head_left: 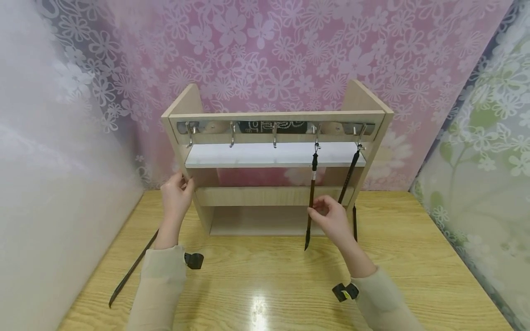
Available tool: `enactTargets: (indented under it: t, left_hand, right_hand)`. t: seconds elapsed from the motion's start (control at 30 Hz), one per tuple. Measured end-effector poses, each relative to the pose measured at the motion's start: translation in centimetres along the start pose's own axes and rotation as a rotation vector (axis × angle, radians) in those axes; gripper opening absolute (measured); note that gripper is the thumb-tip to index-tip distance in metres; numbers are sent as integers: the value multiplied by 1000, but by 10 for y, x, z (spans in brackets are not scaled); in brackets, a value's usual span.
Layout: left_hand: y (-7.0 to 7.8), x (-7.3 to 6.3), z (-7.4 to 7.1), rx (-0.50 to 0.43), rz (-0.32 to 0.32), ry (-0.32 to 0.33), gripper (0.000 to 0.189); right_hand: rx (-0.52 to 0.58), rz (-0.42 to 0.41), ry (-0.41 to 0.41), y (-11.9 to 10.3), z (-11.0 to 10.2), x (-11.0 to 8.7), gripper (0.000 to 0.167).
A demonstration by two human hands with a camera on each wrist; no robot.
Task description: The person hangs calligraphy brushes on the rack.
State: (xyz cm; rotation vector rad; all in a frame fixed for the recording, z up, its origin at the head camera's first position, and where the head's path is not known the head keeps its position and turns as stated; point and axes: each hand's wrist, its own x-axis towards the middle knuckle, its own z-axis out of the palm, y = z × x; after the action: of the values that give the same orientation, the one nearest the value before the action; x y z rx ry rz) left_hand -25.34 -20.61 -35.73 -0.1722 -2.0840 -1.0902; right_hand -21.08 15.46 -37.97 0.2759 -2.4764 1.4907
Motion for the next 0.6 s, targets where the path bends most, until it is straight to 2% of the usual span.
enactTargets:
  t: [0.23,0.6]
  left_hand:
    - [-3,-1,-1,1,4,-1,16]
    - [-4,1,0,8,44,10,13]
  right_hand:
    - [2,26,14,3,4,6,18]
    - [-13,4,57,4,7,16,15]
